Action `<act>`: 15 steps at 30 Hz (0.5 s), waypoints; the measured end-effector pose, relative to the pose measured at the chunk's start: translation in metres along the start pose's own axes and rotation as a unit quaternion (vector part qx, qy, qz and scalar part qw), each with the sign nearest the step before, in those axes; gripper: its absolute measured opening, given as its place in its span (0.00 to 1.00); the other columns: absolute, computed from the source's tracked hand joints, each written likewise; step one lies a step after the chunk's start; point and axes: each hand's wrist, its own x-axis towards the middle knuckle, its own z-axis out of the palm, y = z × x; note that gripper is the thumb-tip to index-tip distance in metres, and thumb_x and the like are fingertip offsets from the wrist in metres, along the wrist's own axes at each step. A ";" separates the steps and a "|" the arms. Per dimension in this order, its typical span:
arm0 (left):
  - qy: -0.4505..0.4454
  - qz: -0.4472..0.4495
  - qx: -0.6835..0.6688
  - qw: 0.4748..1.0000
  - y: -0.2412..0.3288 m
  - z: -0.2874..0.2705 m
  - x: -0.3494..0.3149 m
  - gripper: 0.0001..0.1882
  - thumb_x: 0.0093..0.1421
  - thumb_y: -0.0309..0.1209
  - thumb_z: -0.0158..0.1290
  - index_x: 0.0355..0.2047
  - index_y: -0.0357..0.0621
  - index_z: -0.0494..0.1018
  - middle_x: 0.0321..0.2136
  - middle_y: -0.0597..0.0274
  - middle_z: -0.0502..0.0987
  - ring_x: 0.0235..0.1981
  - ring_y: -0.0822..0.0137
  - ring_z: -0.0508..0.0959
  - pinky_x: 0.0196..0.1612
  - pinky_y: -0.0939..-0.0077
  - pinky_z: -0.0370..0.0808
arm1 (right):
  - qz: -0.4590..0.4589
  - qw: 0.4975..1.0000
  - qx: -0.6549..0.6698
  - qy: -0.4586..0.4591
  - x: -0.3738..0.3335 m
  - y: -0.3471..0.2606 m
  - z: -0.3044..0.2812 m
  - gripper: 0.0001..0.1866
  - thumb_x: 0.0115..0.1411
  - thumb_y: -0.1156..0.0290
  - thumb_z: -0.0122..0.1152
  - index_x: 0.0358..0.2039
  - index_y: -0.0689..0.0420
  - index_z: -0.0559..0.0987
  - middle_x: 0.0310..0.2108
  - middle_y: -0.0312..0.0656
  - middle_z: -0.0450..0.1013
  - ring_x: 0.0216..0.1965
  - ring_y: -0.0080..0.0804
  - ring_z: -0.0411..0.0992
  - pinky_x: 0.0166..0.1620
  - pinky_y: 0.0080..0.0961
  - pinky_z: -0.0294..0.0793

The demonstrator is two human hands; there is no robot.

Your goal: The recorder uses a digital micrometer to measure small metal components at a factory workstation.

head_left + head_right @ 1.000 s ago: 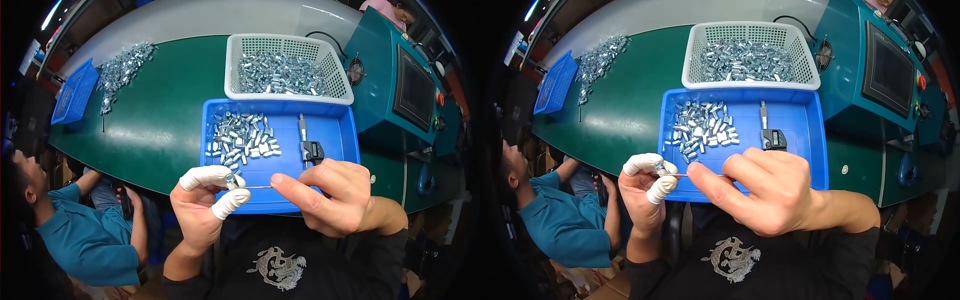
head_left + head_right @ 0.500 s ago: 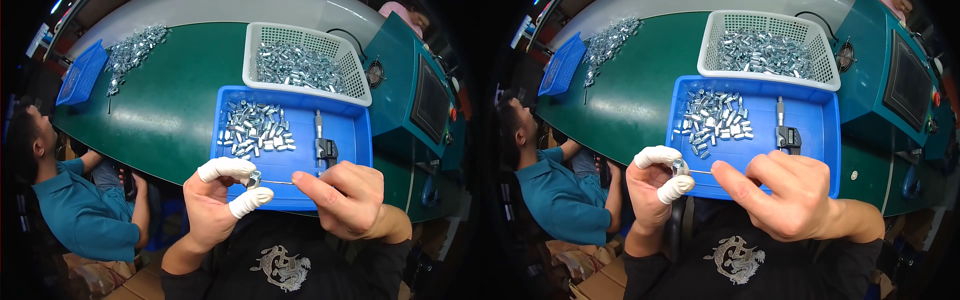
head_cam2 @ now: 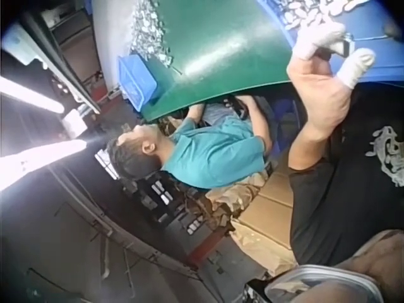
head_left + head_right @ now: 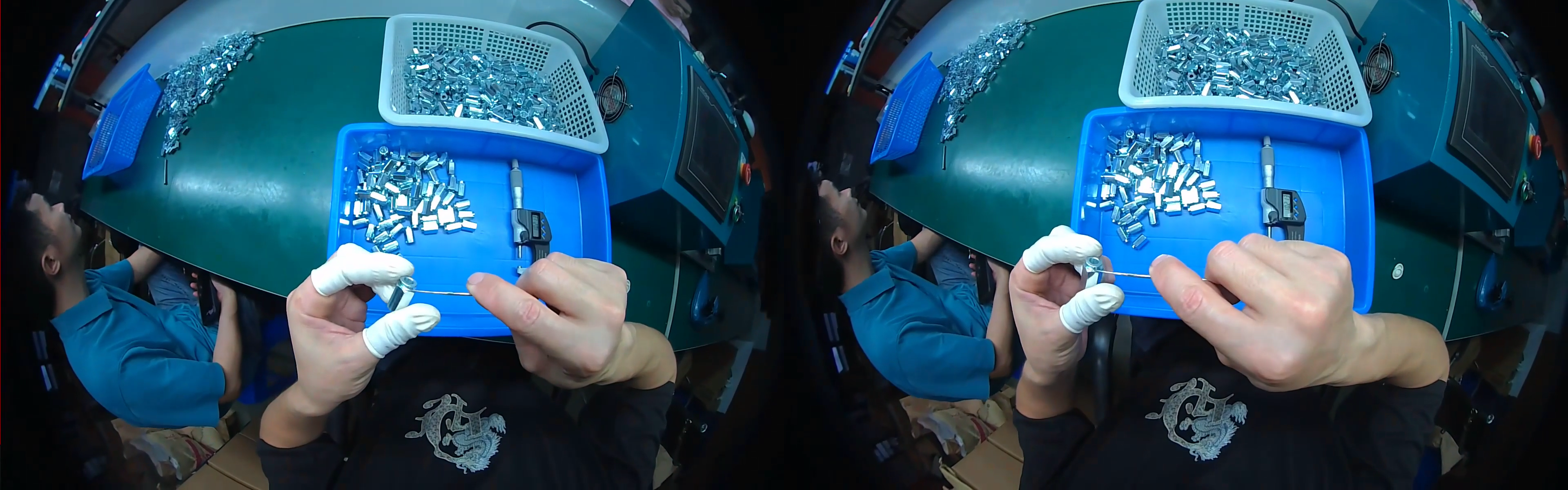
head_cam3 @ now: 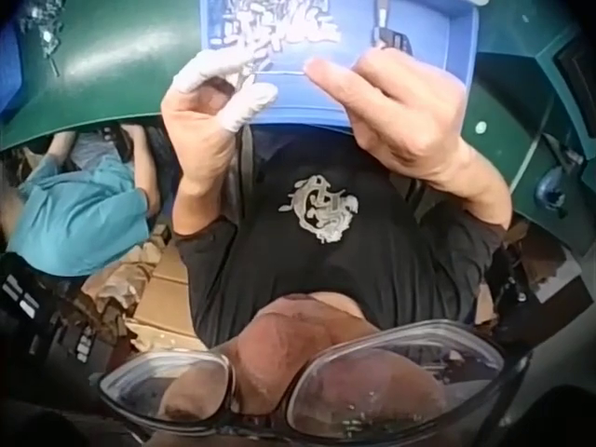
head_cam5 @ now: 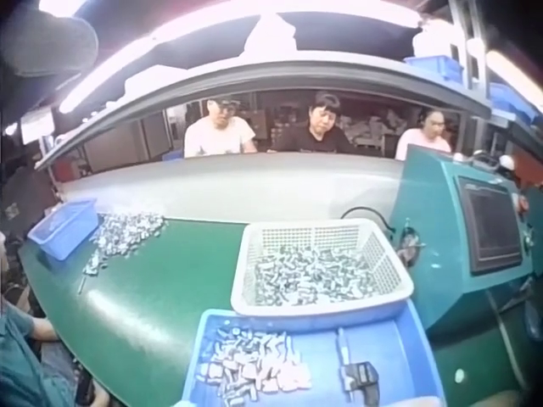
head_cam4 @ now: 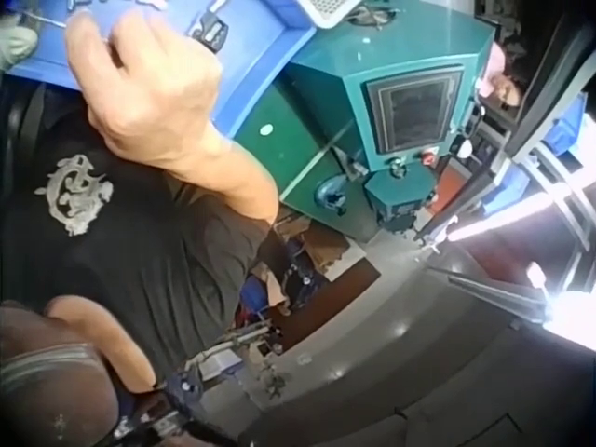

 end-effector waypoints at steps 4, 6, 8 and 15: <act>0.005 0.008 0.015 1.000 -0.001 0.004 0.001 0.20 0.42 0.16 0.66 0.37 0.35 0.73 0.29 0.65 0.73 0.31 0.76 0.72 0.37 0.82 0.70 | 0.009 1.000 -0.002 -0.005 -0.001 0.000 0.000 0.22 0.34 0.82 0.60 0.35 0.58 0.81 0.14 0.34 0.61 0.12 0.25 0.61 0.14 0.21 0.56; 0.007 0.010 0.021 1.000 -0.007 0.001 0.002 0.19 0.43 0.16 0.65 0.36 0.36 0.73 0.29 0.65 0.73 0.31 0.76 0.72 0.37 0.82 0.70 | 0.015 1.000 -0.008 -0.011 0.000 0.001 -0.001 0.21 0.34 0.82 0.60 0.35 0.58 0.81 0.13 0.34 0.60 0.12 0.25 0.61 0.14 0.21 0.56; 0.009 0.012 0.026 1.000 -0.011 -0.003 0.003 0.19 0.43 0.16 0.65 0.36 0.37 0.73 0.30 0.65 0.73 0.31 0.76 0.72 0.36 0.82 0.70 | 0.038 0.997 -0.040 -0.046 0.002 0.002 -0.001 0.20 0.34 0.82 0.61 0.34 0.59 0.80 0.13 0.34 0.60 0.12 0.25 0.61 0.14 0.22 0.55; 0.062 -0.029 0.013 0.998 -0.010 0.003 0.003 0.22 0.42 0.16 0.65 0.38 0.38 0.72 0.30 0.66 0.73 0.30 0.76 0.72 0.37 0.83 0.69 | 0.017 0.999 -0.044 0.022 -0.003 0.009 0.005 0.16 0.37 0.73 0.58 0.32 0.56 0.79 0.14 0.32 0.55 0.12 0.22 0.59 0.13 0.21 0.55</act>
